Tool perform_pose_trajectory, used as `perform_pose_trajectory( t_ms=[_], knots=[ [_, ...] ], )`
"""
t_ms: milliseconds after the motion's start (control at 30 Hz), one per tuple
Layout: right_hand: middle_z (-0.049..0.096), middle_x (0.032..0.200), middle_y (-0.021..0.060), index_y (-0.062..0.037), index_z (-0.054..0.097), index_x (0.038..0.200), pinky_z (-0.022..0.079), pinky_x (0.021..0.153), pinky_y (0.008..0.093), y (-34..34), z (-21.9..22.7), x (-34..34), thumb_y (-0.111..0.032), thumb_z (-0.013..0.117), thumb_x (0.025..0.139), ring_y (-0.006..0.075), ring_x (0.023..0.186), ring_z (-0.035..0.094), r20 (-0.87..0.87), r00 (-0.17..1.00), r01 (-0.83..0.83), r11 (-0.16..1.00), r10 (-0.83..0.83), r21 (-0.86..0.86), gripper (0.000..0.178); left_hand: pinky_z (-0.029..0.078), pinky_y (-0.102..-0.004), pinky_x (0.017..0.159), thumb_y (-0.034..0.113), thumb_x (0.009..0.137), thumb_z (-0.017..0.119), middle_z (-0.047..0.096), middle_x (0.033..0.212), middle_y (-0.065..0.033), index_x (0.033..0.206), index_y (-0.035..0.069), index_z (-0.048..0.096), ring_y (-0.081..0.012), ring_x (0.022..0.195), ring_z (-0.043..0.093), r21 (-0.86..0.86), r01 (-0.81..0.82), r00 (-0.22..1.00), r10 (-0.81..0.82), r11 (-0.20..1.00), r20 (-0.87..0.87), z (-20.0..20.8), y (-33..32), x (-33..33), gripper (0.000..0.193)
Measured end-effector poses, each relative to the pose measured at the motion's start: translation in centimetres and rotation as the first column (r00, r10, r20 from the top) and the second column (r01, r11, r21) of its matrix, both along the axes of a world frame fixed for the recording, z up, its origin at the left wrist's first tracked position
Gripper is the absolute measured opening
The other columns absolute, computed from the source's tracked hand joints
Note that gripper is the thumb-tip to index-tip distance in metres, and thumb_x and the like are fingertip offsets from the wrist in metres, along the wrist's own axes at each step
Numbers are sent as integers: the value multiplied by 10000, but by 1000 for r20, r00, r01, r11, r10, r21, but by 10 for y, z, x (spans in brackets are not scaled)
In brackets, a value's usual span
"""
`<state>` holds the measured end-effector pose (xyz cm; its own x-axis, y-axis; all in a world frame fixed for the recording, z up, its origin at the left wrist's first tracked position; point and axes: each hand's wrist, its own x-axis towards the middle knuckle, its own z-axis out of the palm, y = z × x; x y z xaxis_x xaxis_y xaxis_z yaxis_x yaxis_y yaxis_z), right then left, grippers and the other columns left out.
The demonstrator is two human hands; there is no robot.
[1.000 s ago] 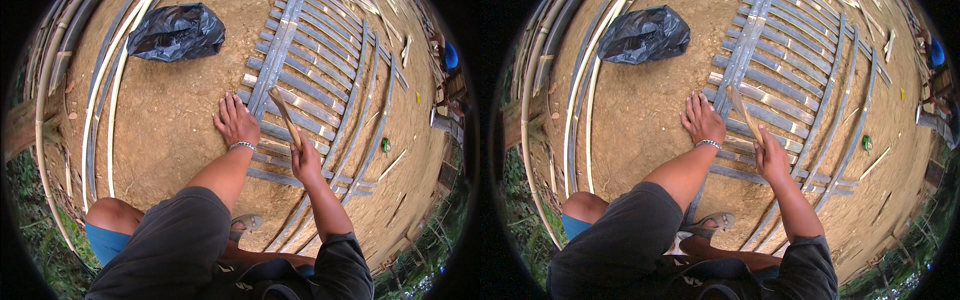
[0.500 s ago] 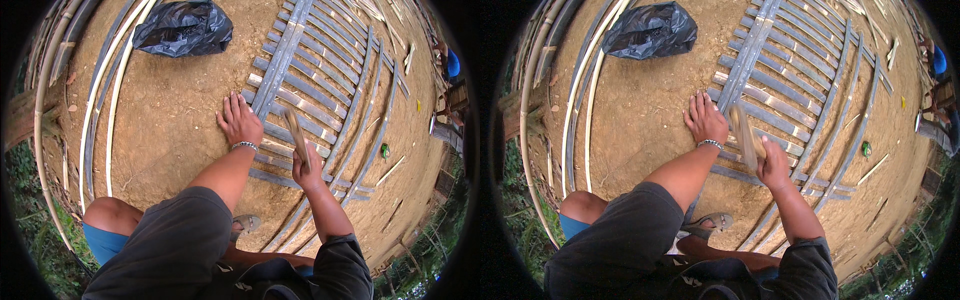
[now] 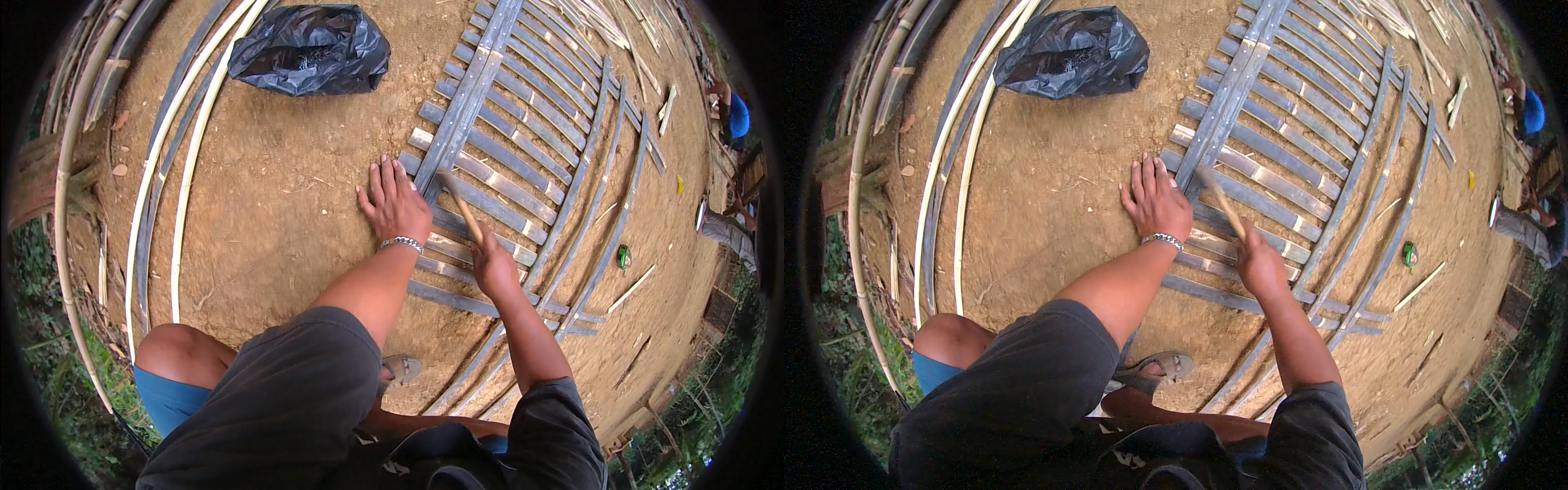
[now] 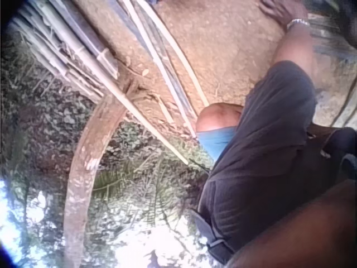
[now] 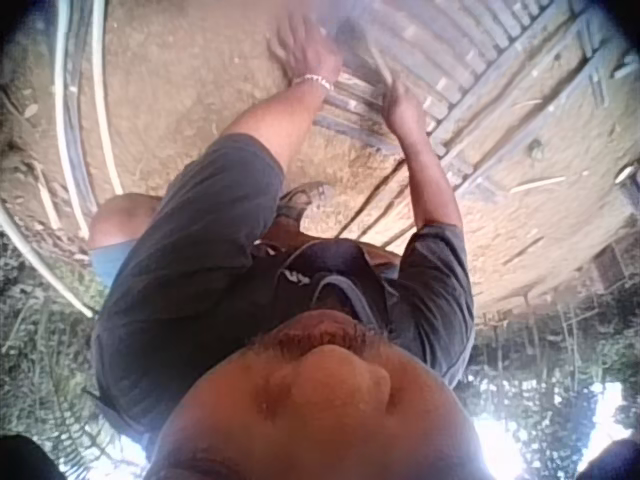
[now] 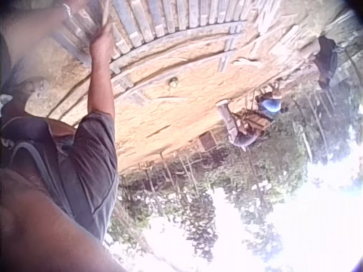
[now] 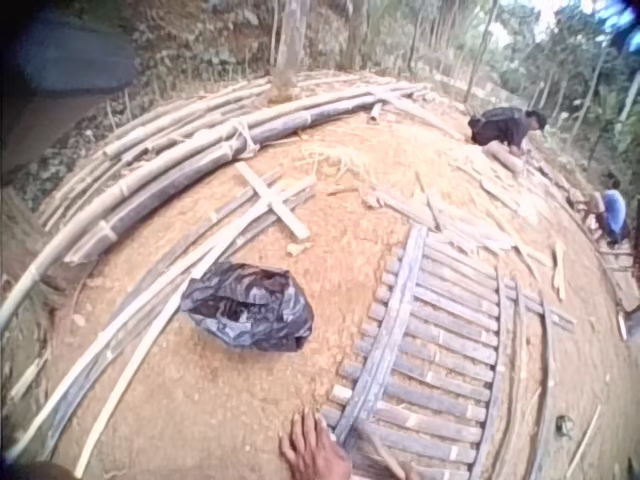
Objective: The person uses a hammer to drive nails into a bamboo lattice structure laid on the ground. They repeatedly pick up nails from a black plastic bag and secure the bamboo strips together.
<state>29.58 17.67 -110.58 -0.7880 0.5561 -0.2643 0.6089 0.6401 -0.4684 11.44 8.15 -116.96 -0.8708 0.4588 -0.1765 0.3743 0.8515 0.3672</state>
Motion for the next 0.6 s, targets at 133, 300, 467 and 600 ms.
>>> perform_pose_trajectory(
  t_ms=[133, 300, 467, 600],
  knots=[
    [656, 1205, 304, -96, 477, 1449, 544, 873, 545, -2, -3, 0, -112, 655, 958, 506, 1052, 650, -7, 992, 127, 989, -128, -82, 522, 107, -597, 1247, 206, 1011, 476, 334, 1666, -103, 1533, 38, 443, -304, 1561, 240, 18, -13, 1000, 13, 1000, 9, 2, 1, -1, 549],
    [668, 1141, 317, -99, 468, 1450, 541, 863, 551, -11, -8, -1, -140, 605, 989, 515, 1033, 651, 81, 987, 149, 975, -137, -165, 483, 89, -593, 1257, 242, 1036, 442, 355, 1649, -100, 1533, 32, 448, -299, 1566, 235, 18, -11, 1000, 11, 1000, -6, -3, -1, 0, 540],
    [672, 1125, 319, -107, 435, 1476, 522, 856, 551, -13, 0, 17, -186, 606, 1017, 522, 1038, 648, 96, 952, 305, 934, -292, -186, 496, 98, -594, 1258, 237, 1031, 453, 361, 1647, -97, 1527, 32, 455, -296, 1564, 240, 40, -26, 1000, 27, 999, -8, -1, 1, 2, 536],
    [677, 1116, 311, -93, 431, 1483, 526, 873, 517, -20, 0, 36, -188, 599, 1030, 500, 1045, 664, 8, 930, 359, 904, -367, -231, 492, 106, -586, 1257, 227, 1022, 473, 343, 1660, -115, 1522, 30, 446, -304, 1562, 242, 70, -23, 999, 26, 997, -36, -4, 1, 3, 538]
  ],
)
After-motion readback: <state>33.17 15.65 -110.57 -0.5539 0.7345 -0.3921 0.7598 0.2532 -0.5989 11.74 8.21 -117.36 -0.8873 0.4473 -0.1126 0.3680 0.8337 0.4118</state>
